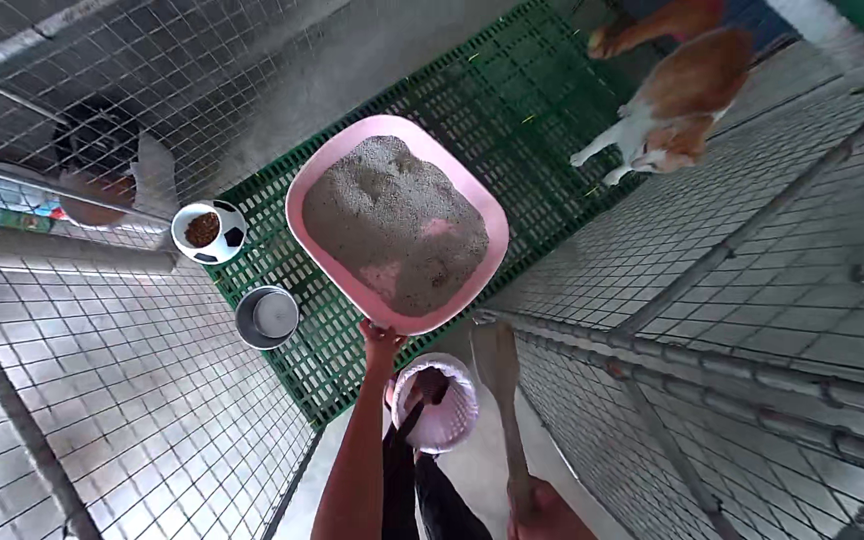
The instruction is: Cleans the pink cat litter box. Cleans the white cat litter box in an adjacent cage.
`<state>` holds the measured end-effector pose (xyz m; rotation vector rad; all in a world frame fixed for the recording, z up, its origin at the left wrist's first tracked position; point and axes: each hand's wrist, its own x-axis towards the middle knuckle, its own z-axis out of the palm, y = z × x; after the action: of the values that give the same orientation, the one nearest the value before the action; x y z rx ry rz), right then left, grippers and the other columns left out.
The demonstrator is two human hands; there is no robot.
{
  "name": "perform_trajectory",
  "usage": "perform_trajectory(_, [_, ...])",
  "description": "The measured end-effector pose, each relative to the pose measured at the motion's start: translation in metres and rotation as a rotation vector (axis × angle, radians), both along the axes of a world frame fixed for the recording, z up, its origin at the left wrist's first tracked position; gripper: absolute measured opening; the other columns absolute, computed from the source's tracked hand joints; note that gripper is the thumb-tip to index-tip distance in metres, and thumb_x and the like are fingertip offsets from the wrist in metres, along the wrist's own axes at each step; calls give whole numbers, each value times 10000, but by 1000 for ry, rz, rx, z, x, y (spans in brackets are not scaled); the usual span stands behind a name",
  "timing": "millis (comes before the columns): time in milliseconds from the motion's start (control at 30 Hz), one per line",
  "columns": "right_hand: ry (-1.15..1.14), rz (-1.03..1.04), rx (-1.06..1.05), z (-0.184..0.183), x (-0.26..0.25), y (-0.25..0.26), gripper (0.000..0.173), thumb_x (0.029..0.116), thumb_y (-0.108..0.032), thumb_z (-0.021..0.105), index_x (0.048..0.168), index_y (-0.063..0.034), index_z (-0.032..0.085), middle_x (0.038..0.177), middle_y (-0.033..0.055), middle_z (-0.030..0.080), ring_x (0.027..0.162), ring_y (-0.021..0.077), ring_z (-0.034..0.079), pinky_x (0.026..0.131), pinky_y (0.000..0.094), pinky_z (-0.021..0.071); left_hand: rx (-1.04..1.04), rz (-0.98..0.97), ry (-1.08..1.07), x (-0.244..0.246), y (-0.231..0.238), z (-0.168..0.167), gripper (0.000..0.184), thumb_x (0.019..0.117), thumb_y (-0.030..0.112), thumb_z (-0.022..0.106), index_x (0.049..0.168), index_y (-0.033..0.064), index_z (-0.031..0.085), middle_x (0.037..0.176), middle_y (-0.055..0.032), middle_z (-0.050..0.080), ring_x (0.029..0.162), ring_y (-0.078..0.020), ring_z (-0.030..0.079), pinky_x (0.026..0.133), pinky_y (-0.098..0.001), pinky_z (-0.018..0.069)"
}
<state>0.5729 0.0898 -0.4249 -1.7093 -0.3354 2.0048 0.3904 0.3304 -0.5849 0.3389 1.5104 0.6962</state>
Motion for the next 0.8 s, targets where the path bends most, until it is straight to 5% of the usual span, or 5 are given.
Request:
perform_trajectory(100, [-32, 4, -50, -5, -9, 12, 184, 755, 75, 558, 883, -56, 561, 714, 6, 711, 664, 137, 720, 674, 319, 622, 0, -59, 89, -46, -43, 1, 735, 1003, -92, 475, 1585, 48, 49, 1346, -306, 493, 995, -328, 660, 773, -467, 588])
perform_trajectory(300, [-292, 75, 107, -15, -13, 66, 442, 888, 57, 480, 1328, 78, 519, 1049, 135, 706, 682, 122, 650, 650, 309, 565, 46, -91, 148, -46, -3, 17, 687, 995, -104, 496, 1579, 7, 153, 1400, -320, 445, 1029, -366, 651, 780, -473, 598])
perform_trajectory(467, [-710, 602, 165, 4, -9, 174, 528, 1111, -159, 388, 1611, -16, 304, 1379, 324, 575, 1206, 448, 624, 1045, 562, 482, 53, -72, 118, -41, 36, 11, 662, 1024, -73, 485, 1591, 39, 163, 1393, -303, 468, 1041, -336, 652, 807, -439, 589])
perform_trajectory(567, [-767, 936, -45, 26, -13, 229, 459, 1132, -255, 351, 1572, -178, 457, 1387, 259, 604, 1247, 443, 608, 1026, 610, 470, 43, -56, 89, -42, 20, 8, 676, 1018, -87, 487, 1586, 33, 141, 1333, -311, 501, 1007, -336, 662, 793, -450, 592])
perform_trajectory(800, [-840, 1360, -83, 69, -59, 323, 321, 1055, -69, 478, 1314, 72, 608, 1386, 288, 586, 1320, 458, 548, 1021, 636, 445, -12, -14, 67, -37, 11, 11, 728, 1018, -100, 480, 1614, 68, 98, 1360, -317, 480, 1041, -365, 649, 795, -476, 587])
